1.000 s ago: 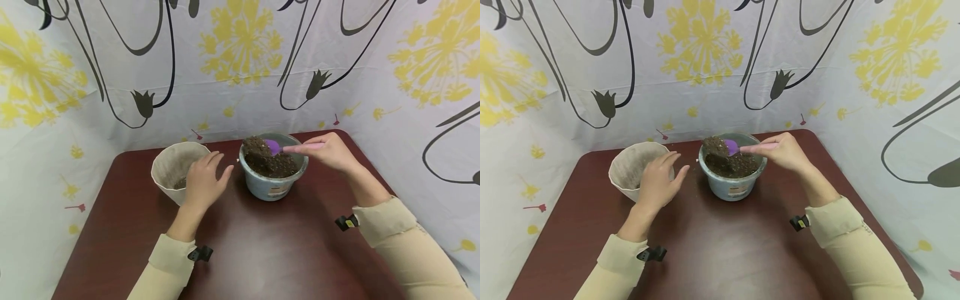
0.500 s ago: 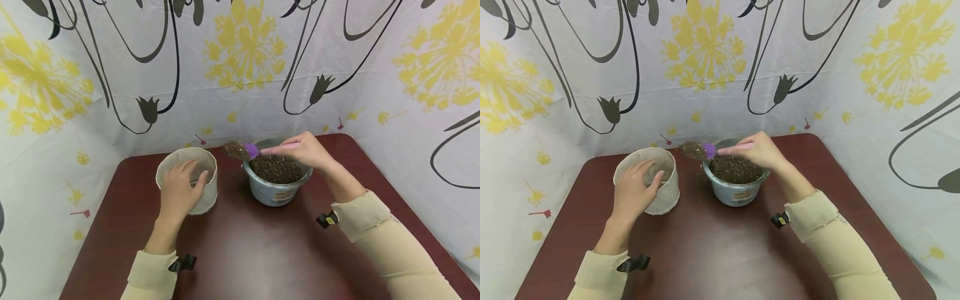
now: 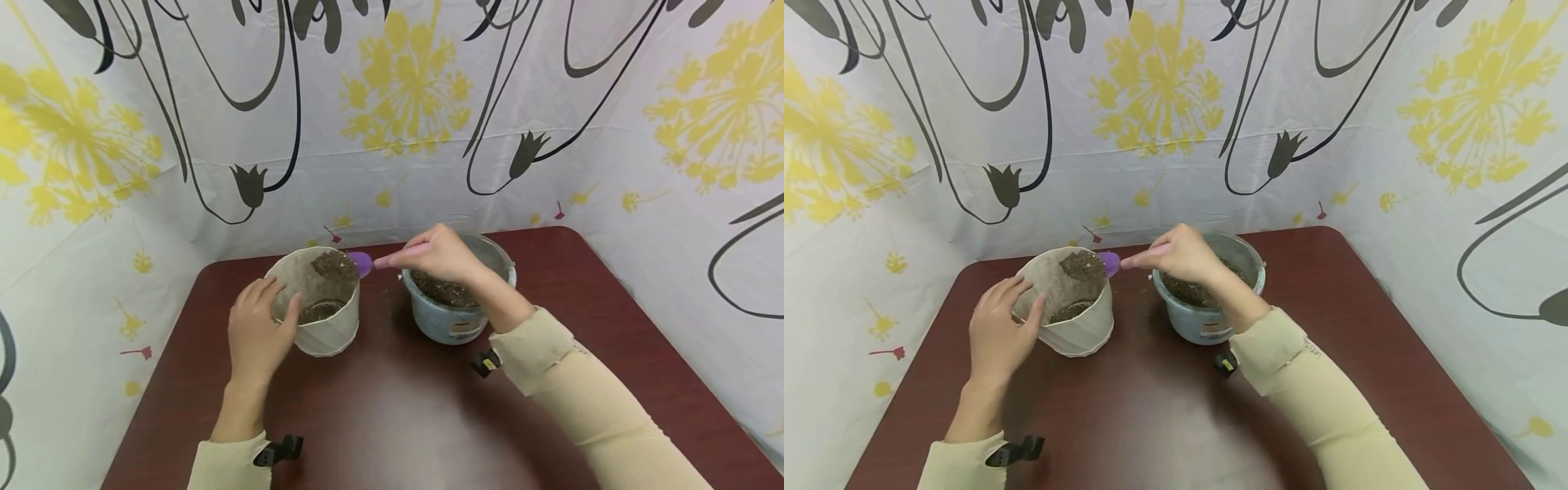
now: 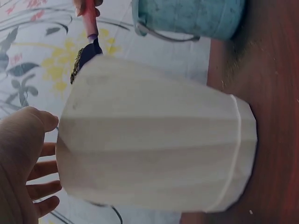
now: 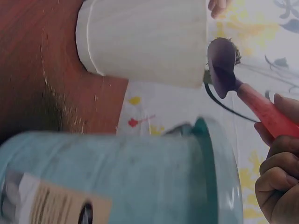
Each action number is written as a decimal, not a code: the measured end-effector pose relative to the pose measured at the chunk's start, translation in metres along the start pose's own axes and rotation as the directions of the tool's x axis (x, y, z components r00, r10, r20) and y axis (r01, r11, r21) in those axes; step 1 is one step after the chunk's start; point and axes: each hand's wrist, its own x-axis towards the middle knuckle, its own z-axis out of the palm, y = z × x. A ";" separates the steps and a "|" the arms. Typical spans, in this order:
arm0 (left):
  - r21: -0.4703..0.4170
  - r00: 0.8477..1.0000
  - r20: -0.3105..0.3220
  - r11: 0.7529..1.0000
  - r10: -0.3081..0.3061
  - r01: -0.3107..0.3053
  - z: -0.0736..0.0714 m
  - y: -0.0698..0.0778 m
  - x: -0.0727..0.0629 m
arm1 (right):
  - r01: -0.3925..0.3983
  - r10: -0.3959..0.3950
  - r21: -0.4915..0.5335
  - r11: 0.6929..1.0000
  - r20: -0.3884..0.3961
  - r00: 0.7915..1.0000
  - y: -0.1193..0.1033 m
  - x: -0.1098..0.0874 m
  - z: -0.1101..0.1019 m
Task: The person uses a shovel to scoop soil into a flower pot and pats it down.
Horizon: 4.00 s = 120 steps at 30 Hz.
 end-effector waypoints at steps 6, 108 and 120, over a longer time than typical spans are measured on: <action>-0.002 0.998 0.004 0.998 -0.063 0.063 -0.006 -0.015 -0.012 | 0.034 -0.036 -0.085 0.996 -0.022 0.999 -0.007 0.007 0.024; -0.309 0.900 0.376 0.945 0.222 -0.104 0.101 0.115 -0.004 | 0.009 -0.162 -0.557 0.830 -0.226 0.961 0.078 -0.095 -0.061; -0.317 0.899 0.383 0.944 0.212 -0.088 0.104 0.116 -0.004 | 0.148 -0.484 -0.841 0.520 -0.147 0.863 0.065 -0.110 -0.095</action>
